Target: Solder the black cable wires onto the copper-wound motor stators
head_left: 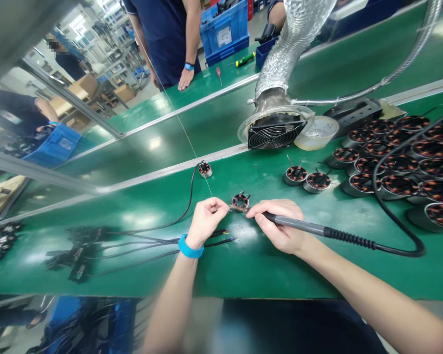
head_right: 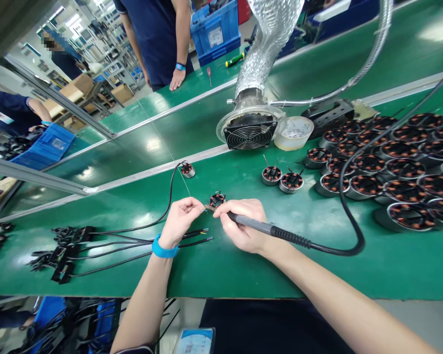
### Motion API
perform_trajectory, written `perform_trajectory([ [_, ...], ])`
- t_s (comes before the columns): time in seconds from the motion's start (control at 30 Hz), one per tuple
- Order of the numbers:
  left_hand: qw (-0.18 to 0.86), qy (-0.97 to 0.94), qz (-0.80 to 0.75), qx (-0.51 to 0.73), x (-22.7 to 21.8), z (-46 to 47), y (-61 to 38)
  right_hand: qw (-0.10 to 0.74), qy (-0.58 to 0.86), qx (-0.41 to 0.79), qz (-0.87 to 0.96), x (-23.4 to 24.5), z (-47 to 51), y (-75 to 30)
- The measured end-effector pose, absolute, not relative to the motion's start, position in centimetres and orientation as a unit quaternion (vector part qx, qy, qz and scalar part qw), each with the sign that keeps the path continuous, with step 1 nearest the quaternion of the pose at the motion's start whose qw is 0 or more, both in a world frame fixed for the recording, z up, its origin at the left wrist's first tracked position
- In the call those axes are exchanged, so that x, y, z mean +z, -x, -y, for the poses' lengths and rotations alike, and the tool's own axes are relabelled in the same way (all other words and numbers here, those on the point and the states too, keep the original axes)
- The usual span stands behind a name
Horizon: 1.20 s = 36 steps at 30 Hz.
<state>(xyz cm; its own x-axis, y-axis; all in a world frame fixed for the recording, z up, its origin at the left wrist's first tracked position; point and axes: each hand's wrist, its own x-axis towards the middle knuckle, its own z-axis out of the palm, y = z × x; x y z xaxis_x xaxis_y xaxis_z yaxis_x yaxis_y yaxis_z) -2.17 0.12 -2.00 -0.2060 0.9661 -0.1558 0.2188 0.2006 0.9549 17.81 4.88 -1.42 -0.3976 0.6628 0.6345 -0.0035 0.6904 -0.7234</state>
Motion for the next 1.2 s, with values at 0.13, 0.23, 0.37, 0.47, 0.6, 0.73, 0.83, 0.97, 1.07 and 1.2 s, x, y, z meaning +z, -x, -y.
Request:
perform_trajectory([
  [0.13,0.433,-0.459,-0.642,0.435,-1.9,-0.2,2.2,0.502,0.209,0.335,0.769,-1.3,-4.8,-17.8],
  [0.23,0.433,-0.460,-0.643,0.433,-1.9,-0.2,2.2,0.526,0.214,0.332,0.753,-1.3,-4.7,-17.9],
  [0.37,0.432,-0.461,-0.646,0.429,-2.0,-0.2,2.2,0.556,0.248,0.311,0.730,-1.4,-4.8,-18.1],
  [0.47,0.430,-0.465,-0.645,0.428,-2.1,-0.1,2.2,0.566,0.260,0.300,0.723,-1.5,-4.8,-18.2],
  [0.6,0.424,-0.472,-0.644,0.427,-2.2,-0.1,2.3,0.575,0.273,0.295,0.713,-1.6,-4.7,-18.2],
  [0.73,0.428,-0.469,-0.642,0.431,-2.2,-0.1,2.3,0.581,0.297,0.280,0.704,-1.5,-4.7,-18.0],
  [0.83,0.430,-0.465,-0.645,0.429,-2.2,-0.3,2.3,0.581,0.310,0.277,0.700,-1.4,-4.8,-17.8],
  [0.97,0.430,-0.462,-0.647,0.429,-2.2,-0.3,2.3,0.560,0.330,0.267,0.712,-1.7,-5.1,-17.3],
  [1.07,0.425,-0.462,-0.649,0.430,-2.1,-0.3,2.2,0.528,0.334,0.272,0.732,-2.2,-5.3,-17.0],
  [1.2,0.432,-0.455,-0.649,0.431,-1.9,-0.3,2.0,0.470,0.342,0.301,0.756,-3.3,-5.5,-16.8],
])
